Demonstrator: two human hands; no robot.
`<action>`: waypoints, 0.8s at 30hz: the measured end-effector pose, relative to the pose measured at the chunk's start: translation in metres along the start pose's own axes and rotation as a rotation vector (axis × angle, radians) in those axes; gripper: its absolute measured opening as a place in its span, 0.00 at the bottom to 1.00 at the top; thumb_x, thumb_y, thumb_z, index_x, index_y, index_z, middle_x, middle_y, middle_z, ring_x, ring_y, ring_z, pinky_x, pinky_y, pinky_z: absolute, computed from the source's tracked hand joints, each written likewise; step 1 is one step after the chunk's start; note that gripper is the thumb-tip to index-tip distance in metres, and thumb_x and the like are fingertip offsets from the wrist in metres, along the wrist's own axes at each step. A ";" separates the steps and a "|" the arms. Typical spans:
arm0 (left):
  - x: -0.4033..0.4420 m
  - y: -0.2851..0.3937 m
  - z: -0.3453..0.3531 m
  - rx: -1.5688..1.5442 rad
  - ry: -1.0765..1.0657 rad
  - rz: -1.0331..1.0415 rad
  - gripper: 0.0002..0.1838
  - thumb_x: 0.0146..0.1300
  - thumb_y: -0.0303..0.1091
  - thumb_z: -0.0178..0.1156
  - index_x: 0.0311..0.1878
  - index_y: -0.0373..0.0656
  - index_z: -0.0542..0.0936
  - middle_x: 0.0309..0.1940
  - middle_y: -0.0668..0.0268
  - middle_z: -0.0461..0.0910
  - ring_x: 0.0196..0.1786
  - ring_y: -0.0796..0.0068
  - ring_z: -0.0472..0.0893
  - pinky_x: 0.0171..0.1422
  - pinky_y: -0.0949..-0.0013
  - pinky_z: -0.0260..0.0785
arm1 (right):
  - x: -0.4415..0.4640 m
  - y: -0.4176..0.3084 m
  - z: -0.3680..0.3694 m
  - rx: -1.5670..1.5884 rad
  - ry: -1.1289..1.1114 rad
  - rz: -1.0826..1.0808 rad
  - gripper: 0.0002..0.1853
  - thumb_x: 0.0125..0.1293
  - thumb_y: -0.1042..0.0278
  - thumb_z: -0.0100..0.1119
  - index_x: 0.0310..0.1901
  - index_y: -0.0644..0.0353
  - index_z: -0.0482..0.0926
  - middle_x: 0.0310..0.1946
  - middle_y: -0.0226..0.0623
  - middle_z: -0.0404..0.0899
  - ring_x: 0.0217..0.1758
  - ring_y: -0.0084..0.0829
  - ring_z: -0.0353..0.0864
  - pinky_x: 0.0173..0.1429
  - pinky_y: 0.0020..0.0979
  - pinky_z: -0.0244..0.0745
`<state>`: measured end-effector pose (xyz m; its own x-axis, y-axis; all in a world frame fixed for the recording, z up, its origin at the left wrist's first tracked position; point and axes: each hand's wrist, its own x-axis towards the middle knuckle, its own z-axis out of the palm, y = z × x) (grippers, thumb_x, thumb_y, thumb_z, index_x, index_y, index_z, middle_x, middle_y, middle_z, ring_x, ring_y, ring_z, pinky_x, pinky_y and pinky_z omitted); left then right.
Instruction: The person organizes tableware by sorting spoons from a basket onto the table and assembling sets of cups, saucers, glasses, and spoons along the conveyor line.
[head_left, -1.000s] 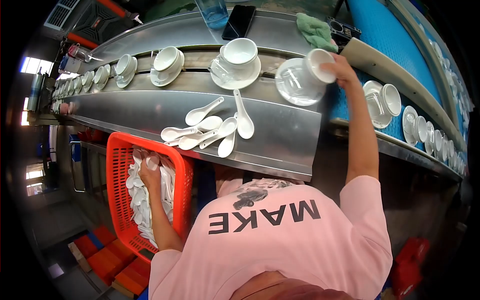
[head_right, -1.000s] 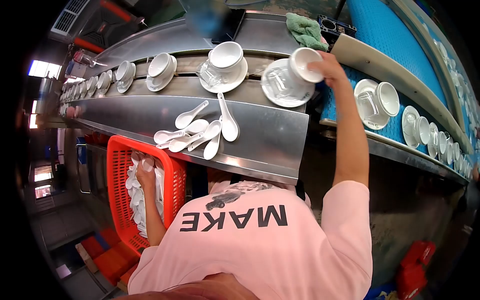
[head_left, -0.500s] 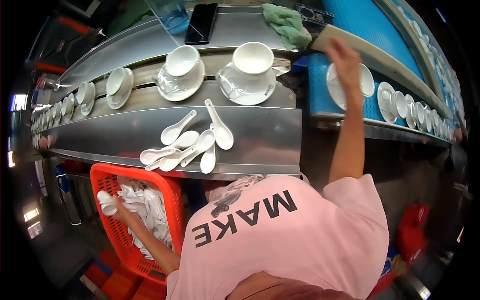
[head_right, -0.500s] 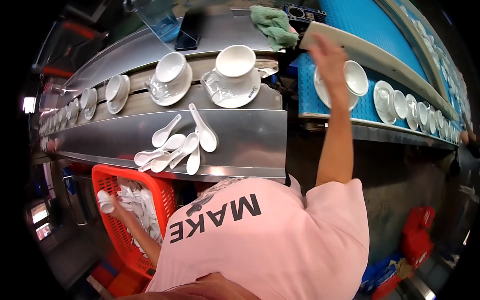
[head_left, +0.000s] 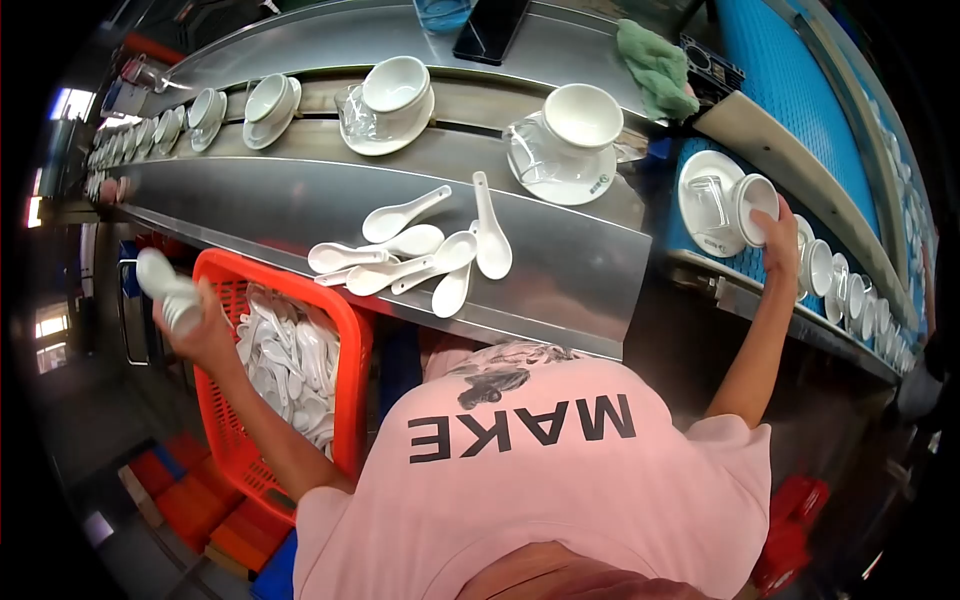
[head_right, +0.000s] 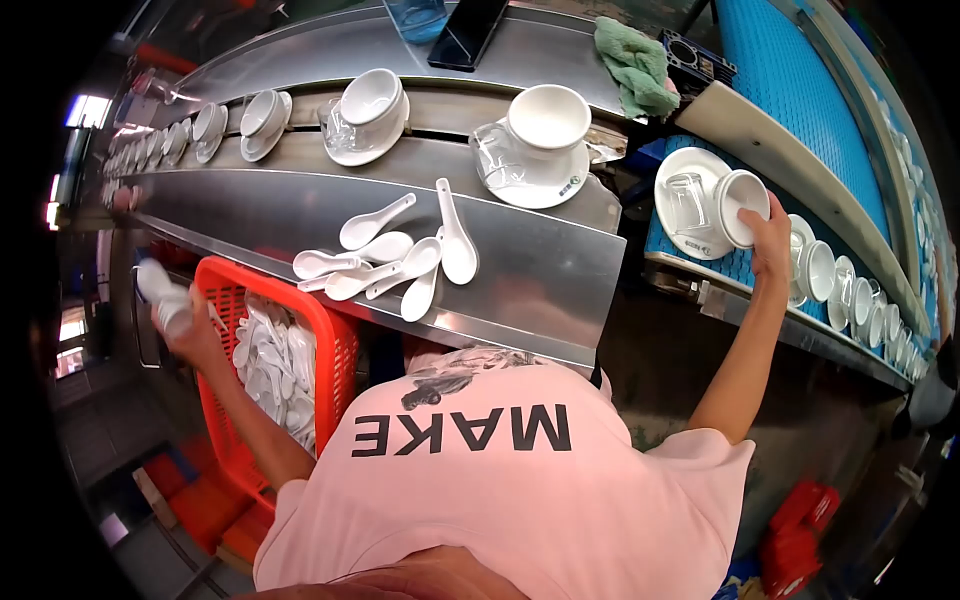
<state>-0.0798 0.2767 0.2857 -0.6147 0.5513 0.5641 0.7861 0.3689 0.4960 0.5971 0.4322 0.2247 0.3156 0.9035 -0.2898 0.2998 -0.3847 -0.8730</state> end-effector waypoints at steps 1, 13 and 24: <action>0.006 0.018 0.008 -0.056 -0.078 -0.048 0.25 0.47 0.31 0.68 0.47 0.34 0.69 0.33 0.62 0.76 0.32 0.73 0.75 0.36 0.69 0.70 | -0.001 0.000 0.003 0.047 0.020 0.008 0.25 0.46 0.77 0.57 0.50 0.67 0.72 0.41 0.38 0.77 0.43 0.30 0.76 0.49 0.28 0.70; -0.011 0.048 0.146 -0.172 -1.218 0.497 0.29 0.39 0.24 0.64 0.50 0.37 0.68 0.39 0.49 0.75 0.45 0.47 0.73 0.49 0.58 0.66 | -0.007 -0.024 0.107 0.134 -0.185 0.049 0.23 0.45 0.80 0.54 0.48 0.68 0.72 0.39 0.38 0.77 0.40 0.28 0.77 0.46 0.26 0.71; -0.003 0.043 0.109 -0.153 -1.398 0.400 0.26 0.45 0.39 0.66 0.49 0.42 0.73 0.45 0.56 0.74 0.47 0.56 0.73 0.52 0.63 0.65 | 0.010 -0.039 0.162 -0.014 -0.412 0.032 0.25 0.49 0.74 0.51 0.53 0.68 0.70 0.43 0.39 0.75 0.46 0.28 0.73 0.53 0.26 0.65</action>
<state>-0.0365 0.3723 0.2334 0.2719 0.8904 -0.3651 0.8161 -0.0123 0.5777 0.4433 0.4870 0.1922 -0.0609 0.8899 -0.4520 0.3087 -0.4139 -0.8564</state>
